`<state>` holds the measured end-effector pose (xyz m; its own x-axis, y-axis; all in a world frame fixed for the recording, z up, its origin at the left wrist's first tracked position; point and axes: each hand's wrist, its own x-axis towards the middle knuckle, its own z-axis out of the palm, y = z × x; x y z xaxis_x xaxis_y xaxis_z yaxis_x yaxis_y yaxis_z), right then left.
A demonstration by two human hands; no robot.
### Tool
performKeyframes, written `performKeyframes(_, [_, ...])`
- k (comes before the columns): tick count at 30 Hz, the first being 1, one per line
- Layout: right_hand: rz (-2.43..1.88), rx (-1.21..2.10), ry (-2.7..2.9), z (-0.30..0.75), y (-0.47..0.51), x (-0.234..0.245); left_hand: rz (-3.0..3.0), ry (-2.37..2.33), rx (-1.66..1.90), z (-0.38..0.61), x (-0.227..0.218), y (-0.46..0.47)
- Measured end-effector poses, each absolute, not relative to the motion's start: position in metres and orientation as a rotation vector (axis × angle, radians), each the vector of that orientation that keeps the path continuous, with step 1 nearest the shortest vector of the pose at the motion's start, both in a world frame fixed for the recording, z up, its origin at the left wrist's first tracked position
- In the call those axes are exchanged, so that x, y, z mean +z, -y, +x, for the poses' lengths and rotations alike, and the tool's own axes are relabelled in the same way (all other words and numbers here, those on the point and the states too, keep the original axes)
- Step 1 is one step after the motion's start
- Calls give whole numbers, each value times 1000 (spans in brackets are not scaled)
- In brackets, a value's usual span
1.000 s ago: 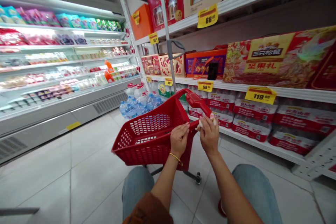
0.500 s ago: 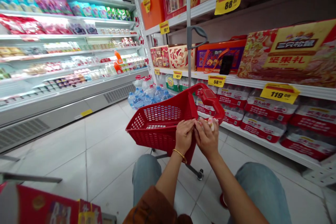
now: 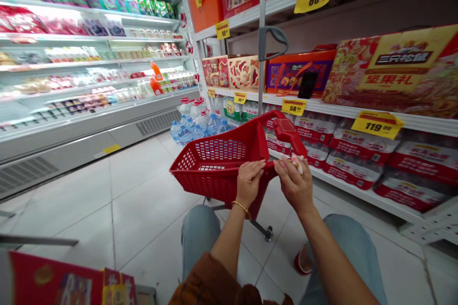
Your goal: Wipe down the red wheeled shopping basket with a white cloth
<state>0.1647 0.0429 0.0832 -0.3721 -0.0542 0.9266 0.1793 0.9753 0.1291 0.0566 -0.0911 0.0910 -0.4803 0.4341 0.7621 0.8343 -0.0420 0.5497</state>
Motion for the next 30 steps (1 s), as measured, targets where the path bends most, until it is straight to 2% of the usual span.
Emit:
performKeyframes(5, [-122, -272, 1909, 170, -51, 91, -1343, 1882, -1533, 56, 91, 91])
performKeyframes(14, [-281, -98, 1861, 166, -35, 93, -1204, 1884, -1501, 68, 93, 87])
performKeyframes(30, [-80, -169, 1981, 160, -19, 77, -1207, 1973, -1214, 87, 89, 73])
